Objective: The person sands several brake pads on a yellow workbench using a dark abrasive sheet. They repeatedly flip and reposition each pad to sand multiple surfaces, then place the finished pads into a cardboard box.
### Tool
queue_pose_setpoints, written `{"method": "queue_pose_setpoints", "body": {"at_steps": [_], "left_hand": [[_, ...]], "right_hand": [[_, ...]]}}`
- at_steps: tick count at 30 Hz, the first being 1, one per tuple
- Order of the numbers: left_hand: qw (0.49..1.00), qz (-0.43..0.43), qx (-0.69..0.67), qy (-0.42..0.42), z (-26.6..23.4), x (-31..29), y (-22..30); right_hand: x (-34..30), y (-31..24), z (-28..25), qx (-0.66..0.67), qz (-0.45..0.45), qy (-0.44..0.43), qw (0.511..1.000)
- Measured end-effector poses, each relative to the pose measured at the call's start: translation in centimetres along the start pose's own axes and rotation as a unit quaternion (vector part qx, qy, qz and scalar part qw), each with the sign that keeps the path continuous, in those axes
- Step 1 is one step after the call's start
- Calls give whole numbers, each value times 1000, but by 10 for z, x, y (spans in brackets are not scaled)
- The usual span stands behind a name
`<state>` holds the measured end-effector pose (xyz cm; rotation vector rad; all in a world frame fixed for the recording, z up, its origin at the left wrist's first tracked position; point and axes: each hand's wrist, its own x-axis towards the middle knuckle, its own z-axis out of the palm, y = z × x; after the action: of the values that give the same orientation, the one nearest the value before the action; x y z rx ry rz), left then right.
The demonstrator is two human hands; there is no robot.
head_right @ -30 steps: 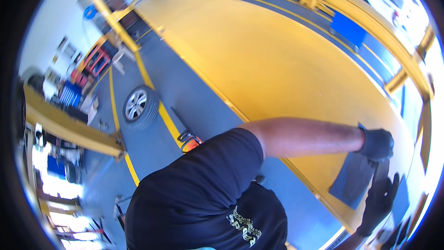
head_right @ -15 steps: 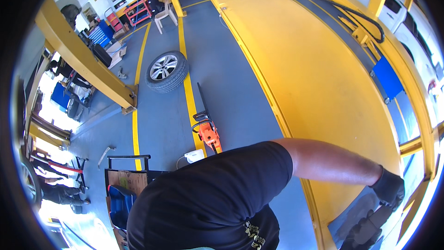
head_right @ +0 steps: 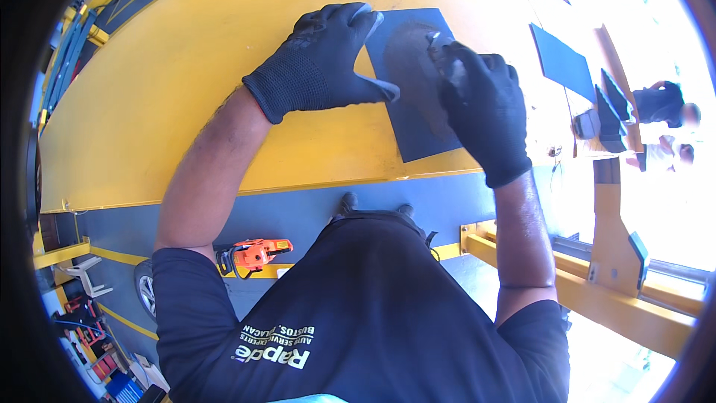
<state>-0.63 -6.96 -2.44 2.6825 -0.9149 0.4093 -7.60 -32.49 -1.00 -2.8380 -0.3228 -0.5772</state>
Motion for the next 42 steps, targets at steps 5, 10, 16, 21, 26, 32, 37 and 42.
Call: {"method": "queue_pose_setpoints", "body": {"at_steps": [5, 10, 16, 21, 26, 32, 37, 42], "left_hand": [[999, -2, 14, -51, 9, -7, 4], [997, 11, 21, -69, 12, -5, 0], [998, 8, 38, -39, 28, -4, -7], [998, 6, 44, -49, 27, -2, -8], [998, 7, 21, -63, 19, -4, -5], [999, 5, 47, -17, 25, -8, 0], [999, 26, 39, -25, 23, -8, -5], [999, 35, 25, 4, 13, -9, -4]], "right_hand": [[-2, -14, 13, -24, -24, -25, 999], [0, -20, 18, -50, -9, -23, 998], [1, -27, 18, -76, -2, -44, 996], [3, -23, 13, -63, -11, -46, 997], [12, -3, -5, 11, 39, -42, 998], [25, 2, 24, -1, -95, -58, 994], [46, 14, 44, -14, -107, -16, 994], [20, 8, 36, 1, -100, -52, 994]]}}
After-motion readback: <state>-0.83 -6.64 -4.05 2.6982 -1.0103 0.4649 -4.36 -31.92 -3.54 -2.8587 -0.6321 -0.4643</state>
